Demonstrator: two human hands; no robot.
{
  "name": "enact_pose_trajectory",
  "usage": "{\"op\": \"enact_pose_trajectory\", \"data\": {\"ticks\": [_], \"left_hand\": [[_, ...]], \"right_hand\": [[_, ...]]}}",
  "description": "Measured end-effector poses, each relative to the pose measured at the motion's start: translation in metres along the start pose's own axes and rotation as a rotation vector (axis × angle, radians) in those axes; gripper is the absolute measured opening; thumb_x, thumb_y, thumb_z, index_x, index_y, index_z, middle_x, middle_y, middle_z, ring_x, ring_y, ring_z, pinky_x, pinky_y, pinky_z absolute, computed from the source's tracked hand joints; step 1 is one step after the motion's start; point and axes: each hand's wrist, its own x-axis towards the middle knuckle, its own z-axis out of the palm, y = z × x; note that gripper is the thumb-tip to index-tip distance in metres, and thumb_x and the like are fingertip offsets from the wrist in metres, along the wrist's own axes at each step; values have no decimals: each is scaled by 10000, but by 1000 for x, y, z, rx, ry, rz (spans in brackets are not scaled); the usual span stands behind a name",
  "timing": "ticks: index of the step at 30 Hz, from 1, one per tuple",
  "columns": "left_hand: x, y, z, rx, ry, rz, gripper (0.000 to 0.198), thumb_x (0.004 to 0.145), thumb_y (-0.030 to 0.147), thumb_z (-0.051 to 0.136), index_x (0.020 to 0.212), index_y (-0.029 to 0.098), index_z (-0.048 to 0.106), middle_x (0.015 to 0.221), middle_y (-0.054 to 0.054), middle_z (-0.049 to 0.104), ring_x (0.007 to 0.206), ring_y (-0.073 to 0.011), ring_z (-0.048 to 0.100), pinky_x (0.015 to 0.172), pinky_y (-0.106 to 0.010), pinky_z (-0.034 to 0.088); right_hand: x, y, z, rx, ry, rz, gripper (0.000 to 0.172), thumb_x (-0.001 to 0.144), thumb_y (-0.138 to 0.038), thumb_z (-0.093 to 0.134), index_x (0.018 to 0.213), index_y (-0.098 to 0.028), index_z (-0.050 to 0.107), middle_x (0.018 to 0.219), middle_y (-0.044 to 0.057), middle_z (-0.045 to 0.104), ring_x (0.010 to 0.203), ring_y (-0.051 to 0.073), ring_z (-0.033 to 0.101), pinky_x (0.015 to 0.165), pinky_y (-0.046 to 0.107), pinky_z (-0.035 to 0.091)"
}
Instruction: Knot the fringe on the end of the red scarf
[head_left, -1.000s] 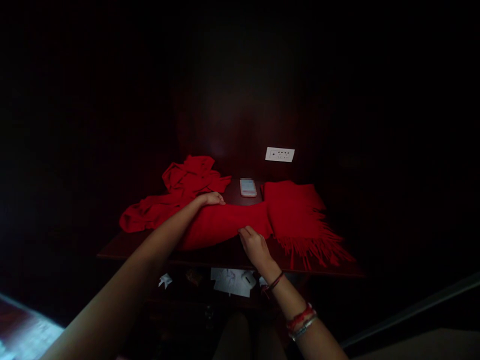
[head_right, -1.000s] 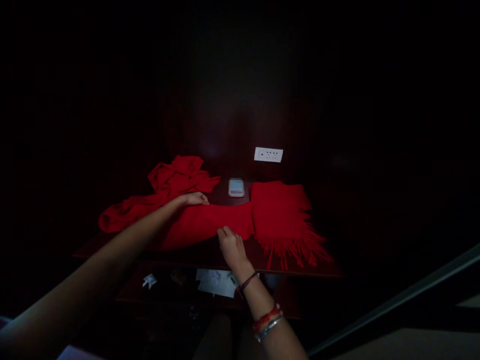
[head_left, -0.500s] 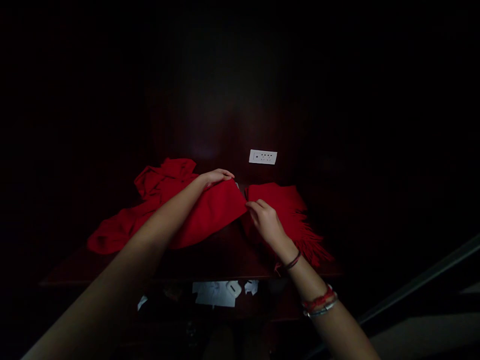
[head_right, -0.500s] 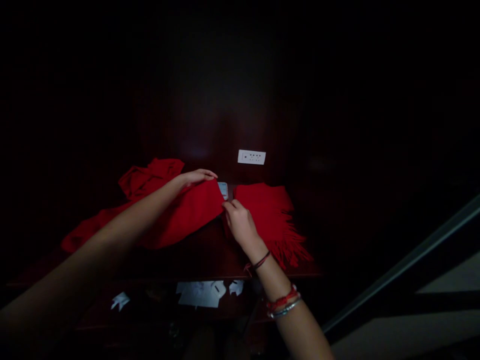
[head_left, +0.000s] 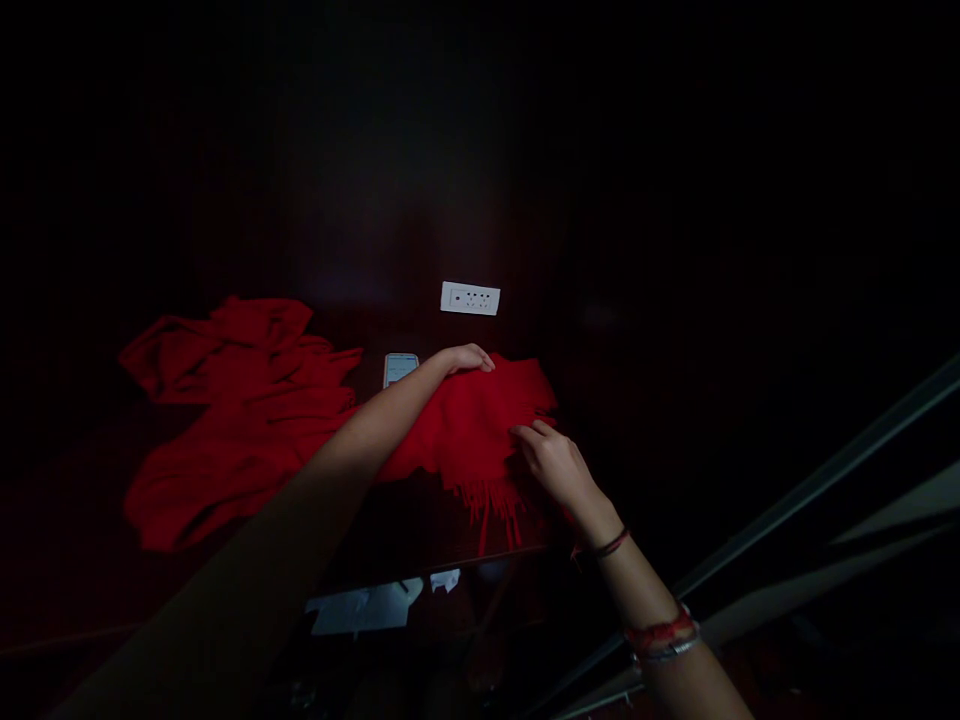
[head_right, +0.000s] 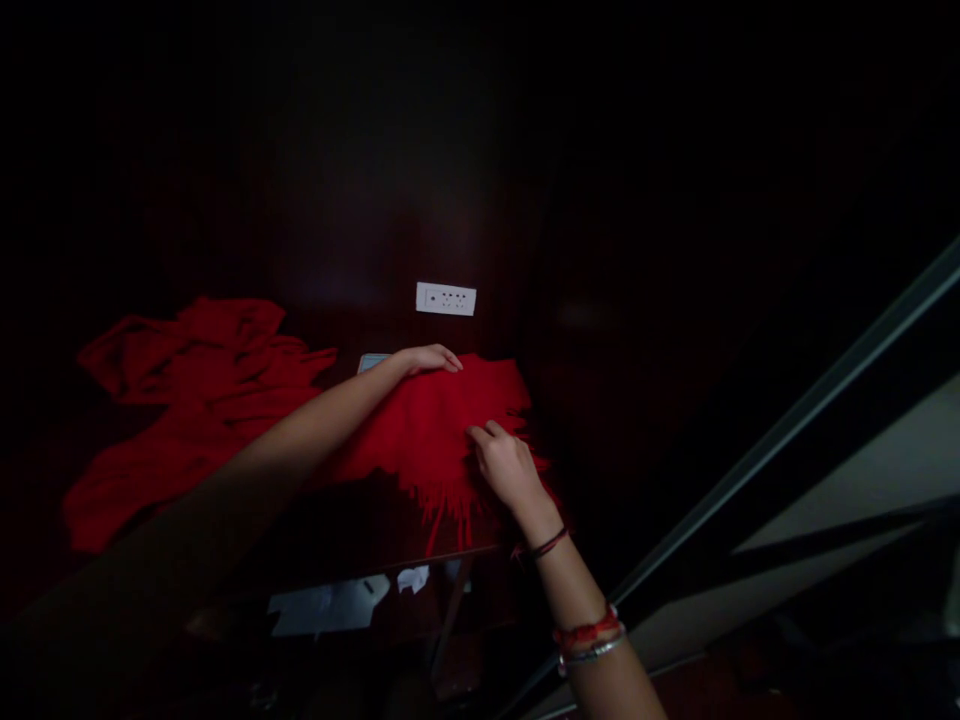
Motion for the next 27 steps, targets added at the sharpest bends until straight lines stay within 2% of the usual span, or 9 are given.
{"op": "enact_pose_trajectory", "data": {"ticks": [6, 12, 15, 18, 21, 23, 25, 27], "left_hand": [[17, -8, 20, 87, -10, -14, 155, 594, 72, 556, 714, 121, 640, 745, -20, 643, 736, -140, 548, 728, -227, 401], [15, -17, 32, 126, -26, -25, 162, 580, 18, 533, 689, 96, 625, 646, 7, 625, 645, -112, 523, 666, -200, 400], [11, -6, 27, 80, -19, 14, 177, 599, 28, 545, 740, 99, 626, 684, -1, 630, 666, -113, 522, 674, -206, 400], [7, 14, 15, 21, -15, 60, 234, 659, 79, 535, 882, 91, 604, 803, -33, 634, 729, -119, 523, 684, -206, 399], [1, 27, 7, -21, -57, 74, 283, 707, 154, 525, 979, 89, 565, 889, -59, 624, 754, -127, 526, 667, -217, 407], [-6, 26, 5, 1, -152, 27, 332, 692, 218, 555, 1006, 111, 552, 926, -68, 615, 757, -140, 534, 648, -231, 418], [-12, 17, 4, 94, -264, -61, 426, 622, 242, 617, 1030, 145, 541, 991, -79, 590, 776, -162, 540, 626, -244, 427], [-17, 7, 1, 178, -285, -119, 512, 566, 217, 645, 1061, 177, 523, 1072, -87, 547, 825, -182, 537, 624, -250, 432]], "right_hand": [[-6, 19, 25, 24, -23, 59, 289, 825, -173, 320, 1058, -216, 484, 936, 49, 564, 779, 128, 545, 640, 202, 366], [-9, 22, 42, 93, -17, 97, 236, 805, -159, 359, 990, -195, 501, 920, 49, 574, 793, 125, 540, 665, 198, 360], [-9, 21, 37, 136, 29, 113, 215, 787, -150, 378, 956, -191, 503, 913, 43, 569, 786, 120, 533, 671, 196, 362], [-9, 21, 26, 161, 113, 121, 195, 778, -146, 378, 924, -194, 498, 904, 34, 560, 791, 118, 525, 679, 194, 362], [-8, 24, 21, 130, 169, 156, 171, 774, -154, 383, 904, -196, 486, 886, 27, 556, 777, 121, 524, 666, 196, 360], [-9, 26, 24, 80, 146, 194, 165, 775, -166, 387, 908, -197, 480, 881, 28, 557, 747, 123, 528, 635, 202, 356], [-10, 27, 31, 30, 66, 213, 168, 779, -177, 387, 919, -200, 477, 886, 34, 560, 723, 123, 533, 598, 208, 348], [-12, 27, 39, -4, -16, 214, 174, 783, -181, 388, 933, -202, 474, 894, 39, 565, 717, 125, 539, 574, 213, 337]]}}
